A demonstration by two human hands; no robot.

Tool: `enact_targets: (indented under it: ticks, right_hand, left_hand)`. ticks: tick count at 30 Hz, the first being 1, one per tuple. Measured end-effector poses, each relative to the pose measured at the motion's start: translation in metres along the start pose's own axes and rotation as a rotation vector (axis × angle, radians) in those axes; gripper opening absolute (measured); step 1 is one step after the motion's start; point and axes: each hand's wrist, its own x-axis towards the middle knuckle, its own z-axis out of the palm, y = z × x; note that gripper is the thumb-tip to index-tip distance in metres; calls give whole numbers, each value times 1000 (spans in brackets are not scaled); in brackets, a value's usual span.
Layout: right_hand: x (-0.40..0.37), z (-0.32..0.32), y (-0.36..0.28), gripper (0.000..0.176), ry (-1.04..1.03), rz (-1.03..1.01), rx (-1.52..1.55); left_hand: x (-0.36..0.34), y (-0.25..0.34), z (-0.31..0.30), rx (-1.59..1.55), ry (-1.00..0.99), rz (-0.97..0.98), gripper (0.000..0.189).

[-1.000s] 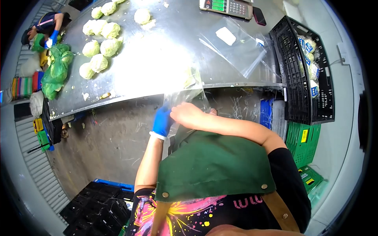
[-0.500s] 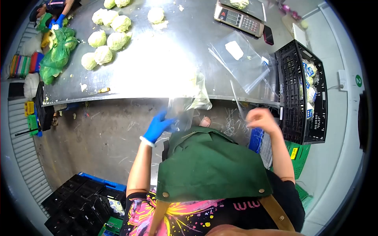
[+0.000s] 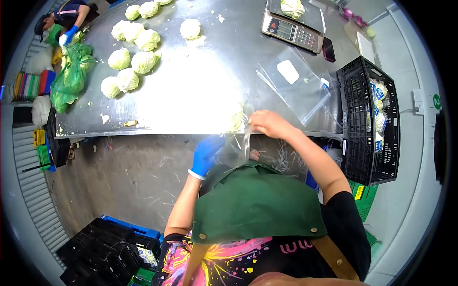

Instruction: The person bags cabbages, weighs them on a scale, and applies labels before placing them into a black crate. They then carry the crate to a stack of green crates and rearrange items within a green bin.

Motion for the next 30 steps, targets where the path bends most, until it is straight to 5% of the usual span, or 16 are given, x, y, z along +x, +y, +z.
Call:
enact_targets:
  ticks: [2, 4, 7, 9, 10, 11, 12, 14, 16, 18, 19, 20, 22, 24, 28, 30]
  right_hand:
    - [-5, 2, 21, 21, -109, 643, 531]
    - [-1, 16, 40, 34, -2, 726, 651]
    - [19, 31, 56, 42, 35, 1202, 813]
    - [22, 41, 65, 42, 74, 1200, 686]
    - [22, 46, 68, 42, 115, 1196, 563]
    - [44, 20, 44, 29, 7, 1097, -146]
    - [63, 2, 30, 29, 0, 1099, -152]
    - [91, -18, 12, 41, 138, 590, -171]
    - [117, -18, -1, 71, -150, 200, -23]
    - [113, 11, 9, 79, -350, 254, -44]
    - [114, 26, 15, 86, -542, 308, -67]
    - [115, 33, 19, 86, -533, 309, -68]
    - [108, 39, 25, 96, -469, 335, 31]
    - [103, 40, 26, 94, -464, 401, 97]
    - [99, 38, 35, 100, -394, 432, 175]
    - [101, 31, 47, 101, -374, 475, 185]
  left_hand:
    - [-6, -7, 5, -749, 159, -733, 24]
    - [11, -18, -9, -876, 151, -825, 37]
    - [31, -49, -1, -924, 106, -1055, 47]
    - [47, -56, 9, -1539, 237, -1295, 50]
    - [36, -71, 21, -1363, 131, -1195, 51]
    - [35, -74, 27, -1519, 214, -1259, 50]
    - [37, -73, 34, -1678, 300, -1323, 49]
    - [57, -55, 13, -1696, 298, -1367, 48]
    - [44, -60, 23, -1703, 294, -1415, 47]
    - [-1, -98, 69, -1301, 103, -1026, 45]
    - [22, -84, 44, -1880, 302, -1485, 46]
    - [-34, -136, 96, -1053, -62, -1090, 40]
    - [-17, -126, 62, -592, -11, -1071, 39]
    - [67, -65, -12, -497, 544, -922, 47]
    - [103, -83, 4, -537, -151, -550, 63]
    - [116, -92, 26, -769, -310, -832, 68]
